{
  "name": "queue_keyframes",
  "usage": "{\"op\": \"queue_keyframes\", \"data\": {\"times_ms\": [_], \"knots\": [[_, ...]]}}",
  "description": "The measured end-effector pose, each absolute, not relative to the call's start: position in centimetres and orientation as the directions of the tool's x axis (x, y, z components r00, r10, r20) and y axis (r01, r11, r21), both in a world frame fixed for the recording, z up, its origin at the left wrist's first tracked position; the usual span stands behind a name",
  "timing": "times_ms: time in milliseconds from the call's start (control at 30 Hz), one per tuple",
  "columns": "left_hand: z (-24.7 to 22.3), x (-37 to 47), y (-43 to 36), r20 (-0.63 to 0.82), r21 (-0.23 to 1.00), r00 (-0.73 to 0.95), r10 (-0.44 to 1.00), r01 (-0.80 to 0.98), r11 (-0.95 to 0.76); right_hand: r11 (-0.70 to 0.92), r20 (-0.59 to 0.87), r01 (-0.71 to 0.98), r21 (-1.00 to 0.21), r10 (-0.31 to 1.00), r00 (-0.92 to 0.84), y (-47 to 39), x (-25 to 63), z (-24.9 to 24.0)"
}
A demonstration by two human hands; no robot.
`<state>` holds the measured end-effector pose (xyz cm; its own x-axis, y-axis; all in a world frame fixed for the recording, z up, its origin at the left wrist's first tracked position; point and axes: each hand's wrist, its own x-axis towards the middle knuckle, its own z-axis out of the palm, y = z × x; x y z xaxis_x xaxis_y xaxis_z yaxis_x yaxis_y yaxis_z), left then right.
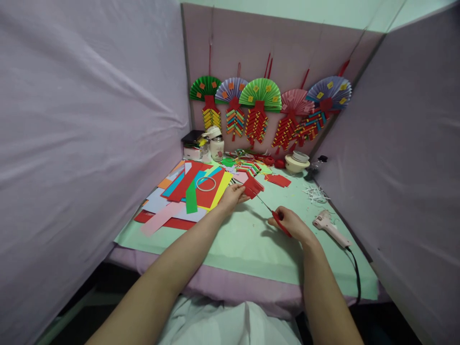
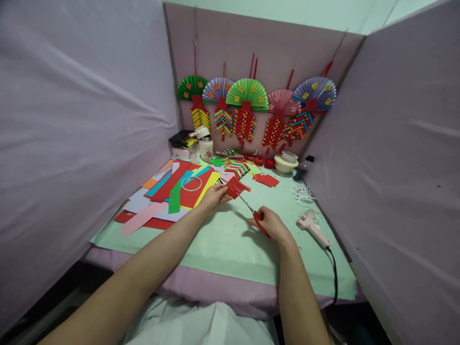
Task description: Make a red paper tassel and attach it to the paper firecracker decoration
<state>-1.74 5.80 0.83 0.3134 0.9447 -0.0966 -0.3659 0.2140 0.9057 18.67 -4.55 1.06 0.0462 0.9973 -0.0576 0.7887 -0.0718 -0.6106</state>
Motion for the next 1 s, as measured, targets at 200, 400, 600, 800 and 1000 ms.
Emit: {"op": "queue_keyframes", "data": {"times_ms": [200, 400, 600, 800, 1000], "knots": [[0.88, -1.97, 5.67, -0.057, 0.897, 0.324, 0.944, -0.399, 0.191, -0.089, -0.076, 0.784, -0.614, 0.996, 0.054, -4.59, 18.49, 1.27], [0.58, -1.67, 5.42, -0.069, 0.914, 0.364, 0.929, -0.350, 0.205, -0.042, -0.046, 0.783, -0.620, 0.999, 0.017, -4.32, 18.31, 0.95], [0.77, -1.55, 4.98, -0.056, 0.923, 0.420, 0.906, -0.325, 0.208, -0.020, -0.025, 0.784, -0.620, 1.000, 0.006, -4.28, 18.19, 0.85], [0.80, -1.57, 4.94, -0.064, 0.930, 0.435, 0.898, -0.301, 0.212, -0.028, -0.033, 0.777, -0.628, 0.999, 0.009, -4.31, 18.19, 0.75], [0.75, -1.56, 5.11, -0.068, 0.932, 0.439, 0.896, -0.292, 0.214, -0.032, -0.047, 0.778, -0.628, 0.999, 0.003, -4.33, 18.22, 0.74]]}}
